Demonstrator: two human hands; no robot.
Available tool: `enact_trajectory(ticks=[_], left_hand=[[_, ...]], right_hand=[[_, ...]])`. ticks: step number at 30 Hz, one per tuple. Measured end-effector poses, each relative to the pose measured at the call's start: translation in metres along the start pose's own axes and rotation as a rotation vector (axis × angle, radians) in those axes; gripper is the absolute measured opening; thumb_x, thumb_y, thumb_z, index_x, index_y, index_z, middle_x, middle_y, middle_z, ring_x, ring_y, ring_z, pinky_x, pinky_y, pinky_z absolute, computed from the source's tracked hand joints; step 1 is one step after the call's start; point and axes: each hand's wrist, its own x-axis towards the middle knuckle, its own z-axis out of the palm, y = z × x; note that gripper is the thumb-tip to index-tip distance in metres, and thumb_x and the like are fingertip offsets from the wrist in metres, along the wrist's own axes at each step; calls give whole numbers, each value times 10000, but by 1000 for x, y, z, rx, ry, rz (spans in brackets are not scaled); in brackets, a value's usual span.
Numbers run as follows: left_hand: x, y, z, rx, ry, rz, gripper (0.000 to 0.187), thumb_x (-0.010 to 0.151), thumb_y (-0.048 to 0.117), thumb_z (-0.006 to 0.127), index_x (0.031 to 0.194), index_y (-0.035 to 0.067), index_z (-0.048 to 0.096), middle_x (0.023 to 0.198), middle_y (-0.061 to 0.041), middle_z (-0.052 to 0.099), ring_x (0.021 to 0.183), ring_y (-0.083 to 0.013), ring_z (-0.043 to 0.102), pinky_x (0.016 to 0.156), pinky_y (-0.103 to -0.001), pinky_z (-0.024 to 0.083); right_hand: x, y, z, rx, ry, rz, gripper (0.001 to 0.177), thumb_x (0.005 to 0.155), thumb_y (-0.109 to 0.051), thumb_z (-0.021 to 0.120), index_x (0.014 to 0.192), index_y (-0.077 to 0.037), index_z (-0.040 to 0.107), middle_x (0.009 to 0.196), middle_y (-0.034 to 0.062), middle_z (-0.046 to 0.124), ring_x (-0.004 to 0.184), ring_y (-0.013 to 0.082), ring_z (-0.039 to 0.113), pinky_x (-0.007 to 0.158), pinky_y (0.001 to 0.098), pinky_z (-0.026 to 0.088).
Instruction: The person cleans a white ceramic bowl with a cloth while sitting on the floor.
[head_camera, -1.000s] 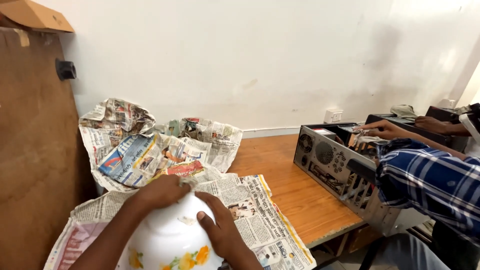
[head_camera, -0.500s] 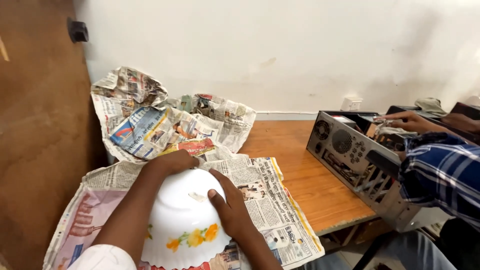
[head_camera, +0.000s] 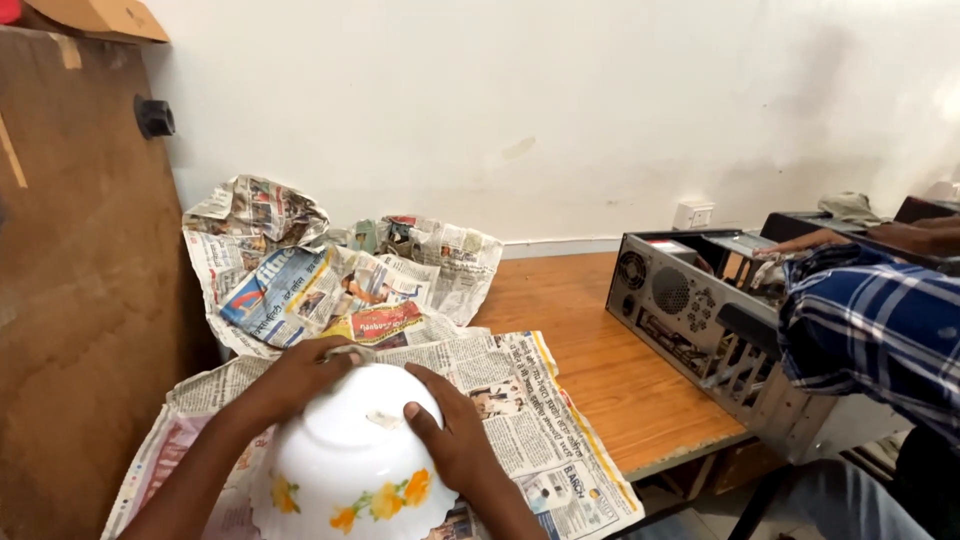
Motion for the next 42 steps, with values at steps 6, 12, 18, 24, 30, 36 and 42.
enact_trajectory(ticks=[6,12,18,24,30,36,42], left_hand=[[-68,6,12,-110,257,-138,473,945,404,594,1240,61,731,908,-212,734,768,-238,615,743,-387,517],[-91,-63,38,-172,571,-23,540,987,438,536,1351,48,621,1091,-183,760,1023,-264,696,930,-373,513],[-130,-30,67,-374,689,-63,484,986,312,546,1407,78,585,1316,-173,697,1242,-266,637,1047,-377,457],[-141,39,74,-83,687,322,423,957,146,564,1369,49,577,1531,-171,516,1376,-310,549,1083,-397,442],[-155,45,91,225,755,444,512,899,92,625,1404,35,559,1584,-243,386,1460,-414,379,1145,-493,353],[-155,34,96,245,849,394,549,917,110,595,1444,15,475,1611,-283,291,1499,-473,303,1155,-515,334],[-139,48,75,245,758,364,584,958,177,553,1497,19,394,1617,-276,263,1496,-470,287,1154,-494,328]], right_hand=[[-1,10,0,-28,-1,-70,711,962,-543,537,1410,7,570,1388,235,646,1317,349,609,1121,417,420],[0,8,3,-37,-2,-56,670,943,-506,556,1406,-22,579,1363,229,656,1290,337,620,1098,406,440],[2,5,1,-2,13,-53,627,939,-444,561,1411,-31,571,1358,216,667,1270,319,630,1093,398,437],[0,7,0,-11,-23,-31,618,950,-430,554,1423,-33,564,1378,210,655,1286,314,617,1097,400,428],[2,18,5,-31,-12,-108,608,978,-433,549,1420,-15,570,1384,221,653,1294,312,616,1095,401,436],[1,13,4,19,-17,-48,605,968,-423,546,1415,-16,560,1340,205,683,1259,301,639,1082,387,447],[3,12,2,9,-4,-7,601,958,-419,544,1421,-37,564,1356,193,675,1275,301,625,1093,387,429]])
